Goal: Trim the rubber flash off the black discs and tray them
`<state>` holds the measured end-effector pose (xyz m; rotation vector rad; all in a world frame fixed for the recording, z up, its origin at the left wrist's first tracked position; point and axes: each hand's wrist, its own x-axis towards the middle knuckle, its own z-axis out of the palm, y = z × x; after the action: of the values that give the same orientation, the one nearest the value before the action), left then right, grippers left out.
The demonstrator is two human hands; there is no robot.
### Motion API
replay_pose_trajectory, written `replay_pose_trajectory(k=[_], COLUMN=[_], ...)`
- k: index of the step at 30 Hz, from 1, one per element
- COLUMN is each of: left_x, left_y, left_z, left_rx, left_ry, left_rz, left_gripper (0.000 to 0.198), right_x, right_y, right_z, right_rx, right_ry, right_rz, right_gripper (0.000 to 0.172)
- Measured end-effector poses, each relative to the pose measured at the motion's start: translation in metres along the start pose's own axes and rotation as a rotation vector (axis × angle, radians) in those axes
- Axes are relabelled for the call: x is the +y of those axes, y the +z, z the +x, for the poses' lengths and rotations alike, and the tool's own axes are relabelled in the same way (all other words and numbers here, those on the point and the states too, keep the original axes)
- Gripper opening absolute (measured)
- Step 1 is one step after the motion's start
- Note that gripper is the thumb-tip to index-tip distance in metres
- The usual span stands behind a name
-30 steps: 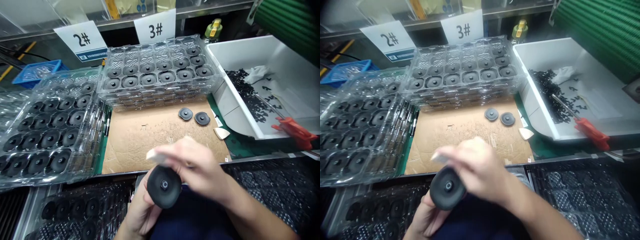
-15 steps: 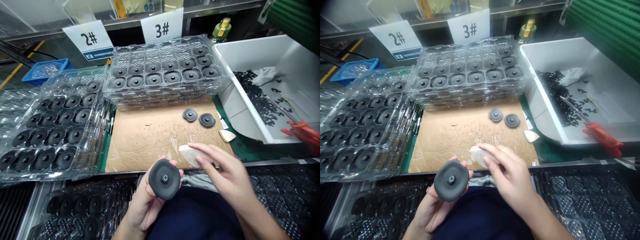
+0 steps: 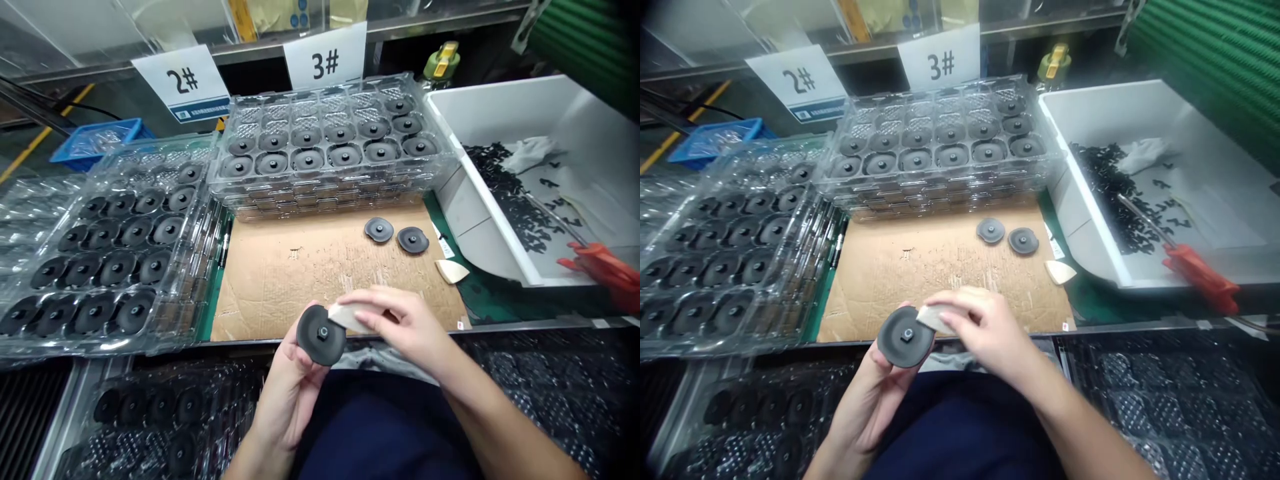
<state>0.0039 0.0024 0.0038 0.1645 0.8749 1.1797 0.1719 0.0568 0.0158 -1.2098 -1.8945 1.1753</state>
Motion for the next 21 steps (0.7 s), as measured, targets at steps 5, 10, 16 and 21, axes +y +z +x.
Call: replay_pose_trajectory(k=[5,10,16,21], left_x=[0.003,0.000,0.004,0.009], left_y=[-0.002,-0.001,0.006,0.004], left_z=[-0.001,0.001,-0.001,-0.003], left_rx=[-0.016,-0.065,-0.023,0.015], left_ry=[-0.010,-0.004,-0.029,0.009], left_rz=[-0.026,-0.019,0.030,0.025], left_gripper=[0.056,0.054,0.041,0.043], right_x=[0.059,0.027,-0.050,-0.055], right_y=[0.020,0.021,0.014,0.023], right_z=[-0.012,-0.021,-0.010,0.001], right_rx=[0.079,0.205,0.121,-0.029], right_ry=[0.094,0.103,-0.334,-0.310], right_rz=[-0.139,-0.166,-0.078,-0.131], right_gripper=[0.024,0.025,0.032,0.027])
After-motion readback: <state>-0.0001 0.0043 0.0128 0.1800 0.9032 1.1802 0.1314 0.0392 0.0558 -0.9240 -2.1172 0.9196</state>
